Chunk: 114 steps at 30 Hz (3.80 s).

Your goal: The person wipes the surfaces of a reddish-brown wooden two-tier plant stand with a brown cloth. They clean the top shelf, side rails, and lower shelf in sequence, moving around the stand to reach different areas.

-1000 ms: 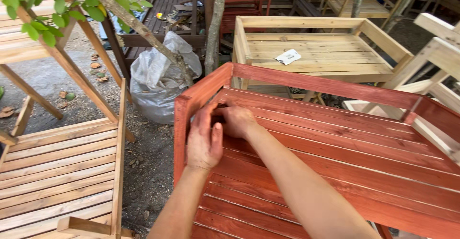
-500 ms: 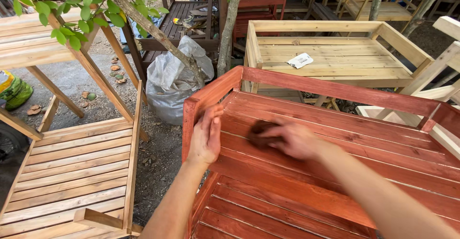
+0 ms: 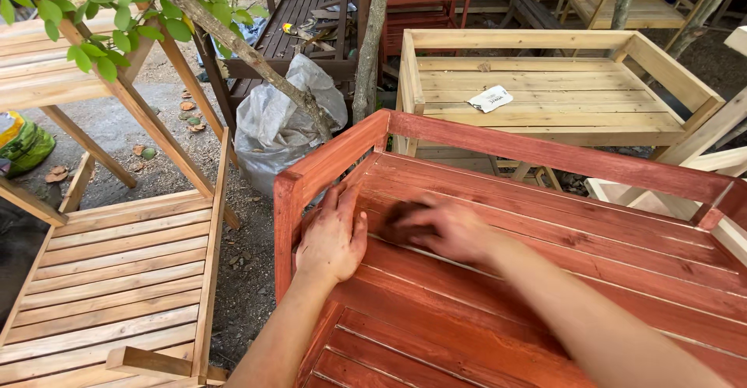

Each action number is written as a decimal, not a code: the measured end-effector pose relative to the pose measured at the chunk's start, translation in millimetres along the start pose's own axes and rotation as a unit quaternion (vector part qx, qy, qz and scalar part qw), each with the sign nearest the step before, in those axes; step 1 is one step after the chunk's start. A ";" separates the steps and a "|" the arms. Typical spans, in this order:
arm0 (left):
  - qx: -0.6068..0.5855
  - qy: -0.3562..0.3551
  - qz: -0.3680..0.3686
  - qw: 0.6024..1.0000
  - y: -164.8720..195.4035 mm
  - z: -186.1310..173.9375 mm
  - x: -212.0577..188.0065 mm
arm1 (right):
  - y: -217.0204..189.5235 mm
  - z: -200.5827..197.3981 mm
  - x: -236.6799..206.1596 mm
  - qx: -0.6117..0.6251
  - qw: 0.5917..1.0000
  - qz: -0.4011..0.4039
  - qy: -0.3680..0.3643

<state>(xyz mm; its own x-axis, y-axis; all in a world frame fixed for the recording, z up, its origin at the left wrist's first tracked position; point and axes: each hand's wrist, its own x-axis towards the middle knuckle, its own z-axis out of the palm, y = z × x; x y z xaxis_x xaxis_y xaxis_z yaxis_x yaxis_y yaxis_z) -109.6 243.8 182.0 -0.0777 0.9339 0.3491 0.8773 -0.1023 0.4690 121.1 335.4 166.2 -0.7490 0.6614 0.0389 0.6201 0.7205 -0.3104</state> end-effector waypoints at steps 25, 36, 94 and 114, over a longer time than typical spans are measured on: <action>0.042 -0.100 -0.050 0.993 -16.7 3.6 1.1 | 23.1 -37.8 -156.2 0.011 0.997 0.065 0.026; 0.059 -0.106 -0.042 0.992 -9.5 2.1 4.9 | 24.4 7.7 6.2 -0.039 0.998 0.055 -0.011; 0.032 -0.067 -0.008 0.997 73.0 43.3 -52.8 | 85.5 -17.1 -191.3 -0.021 0.960 0.279 0.015; 0.010 -0.078 0.057 0.995 144.9 52.3 -61.2 | 129.7 -55.2 -296.3 -0.171 0.831 0.524 -0.069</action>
<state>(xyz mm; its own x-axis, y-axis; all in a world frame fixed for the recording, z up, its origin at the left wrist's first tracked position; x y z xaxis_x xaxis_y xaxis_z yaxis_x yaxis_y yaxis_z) 47.1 189.7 186.1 0.0964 0.9587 0.2675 0.8858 -0.2052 0.4163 436.3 244.3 166.8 0.2400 0.9502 -0.1989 0.9615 -0.2045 0.1833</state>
